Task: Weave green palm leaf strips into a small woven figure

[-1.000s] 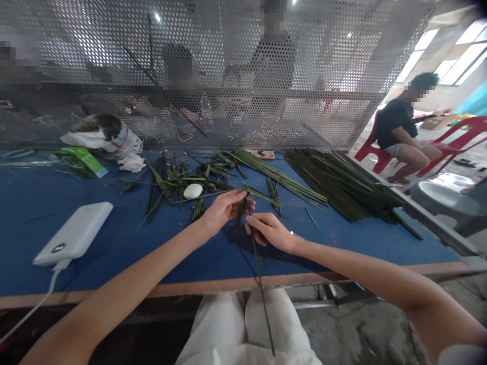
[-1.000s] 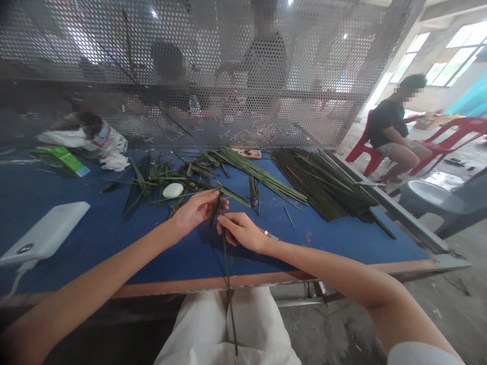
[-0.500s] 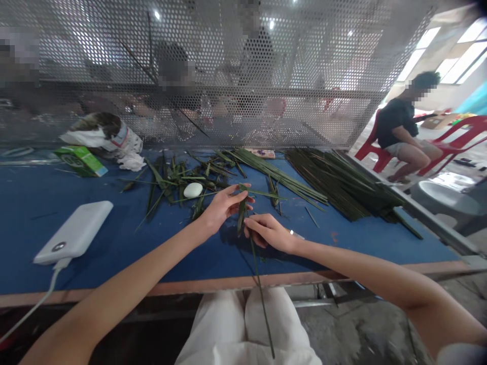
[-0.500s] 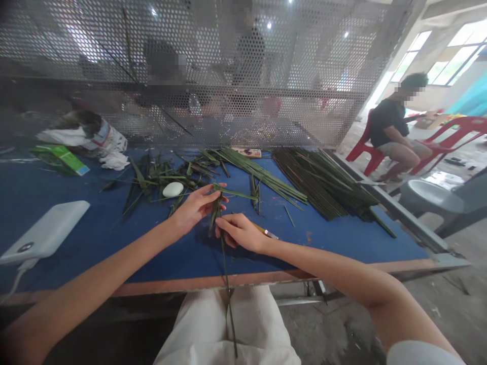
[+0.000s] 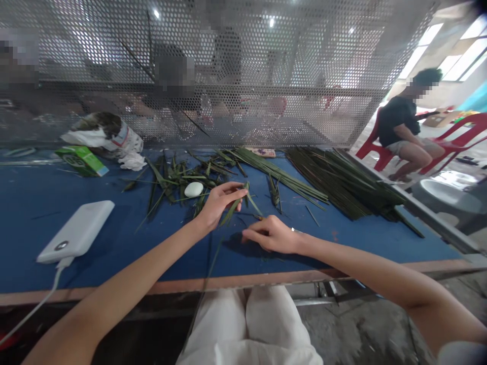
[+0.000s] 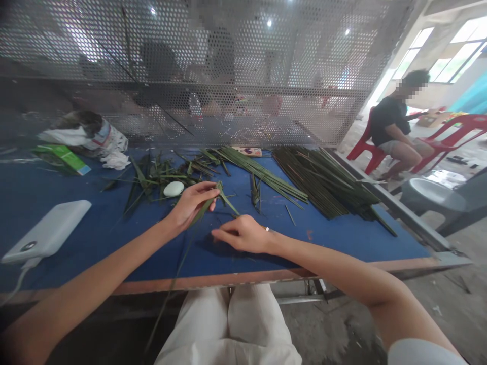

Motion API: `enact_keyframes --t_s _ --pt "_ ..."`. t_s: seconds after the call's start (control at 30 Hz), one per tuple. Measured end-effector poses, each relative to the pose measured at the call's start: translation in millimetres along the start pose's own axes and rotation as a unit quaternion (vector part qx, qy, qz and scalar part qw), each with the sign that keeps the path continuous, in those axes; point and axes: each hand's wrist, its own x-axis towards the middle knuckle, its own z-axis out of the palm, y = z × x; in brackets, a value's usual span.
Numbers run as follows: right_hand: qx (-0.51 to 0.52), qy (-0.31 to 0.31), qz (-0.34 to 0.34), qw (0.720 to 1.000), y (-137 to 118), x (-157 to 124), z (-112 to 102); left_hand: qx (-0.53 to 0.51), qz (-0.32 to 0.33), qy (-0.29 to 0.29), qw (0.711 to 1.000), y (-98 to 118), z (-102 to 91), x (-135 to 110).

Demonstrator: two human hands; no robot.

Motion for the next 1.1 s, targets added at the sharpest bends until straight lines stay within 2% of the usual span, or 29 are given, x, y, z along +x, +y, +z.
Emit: enact_keyframes --t_s 0.07,0.13,0.2,0.27,0.37,0.57,0.7,0.77,0.97,1.1 --pt "-0.075 -0.008 -0.063 0.995 -2 -4 -3 0.047 0.041 0.028 0.998 -1 -2.7 2" --pt "-0.096 0.033 -0.093 0.990 -3 -6 -7 0.097 0.070 0.035 0.992 -2 -4.4 2" --pt "-0.073 0.141 -0.071 0.985 -3 -4 -13 0.135 0.083 0.021 0.987 -3 -4.8 1" --pt "-0.016 0.261 -0.023 0.965 0 2 -21 0.155 0.080 0.000 0.985 -4 -3.9 -1" --pt "0.082 0.294 0.011 0.952 8 10 -32 0.183 0.067 -0.027 0.981 -3 -1.2 -4" --pt "0.216 0.200 0.088 0.952 17 15 -38 0.236 0.060 -0.083 0.966 -1 3.1 -8" --pt "0.261 0.205 0.092 0.939 19 15 -39 0.243 0.058 -0.087 0.964 -2 3.9 -8" --pt "0.256 0.206 0.095 0.940 18 16 -40 0.250 0.065 -0.084 0.962 -2 4.3 -8" --pt "0.168 0.174 0.078 0.967 16 18 -41 0.273 0.077 -0.085 0.955 -1 5.5 -9" --pt "0.189 0.161 0.075 0.966 19 19 -42 0.285 0.080 -0.083 0.952 -3 5.0 -9"
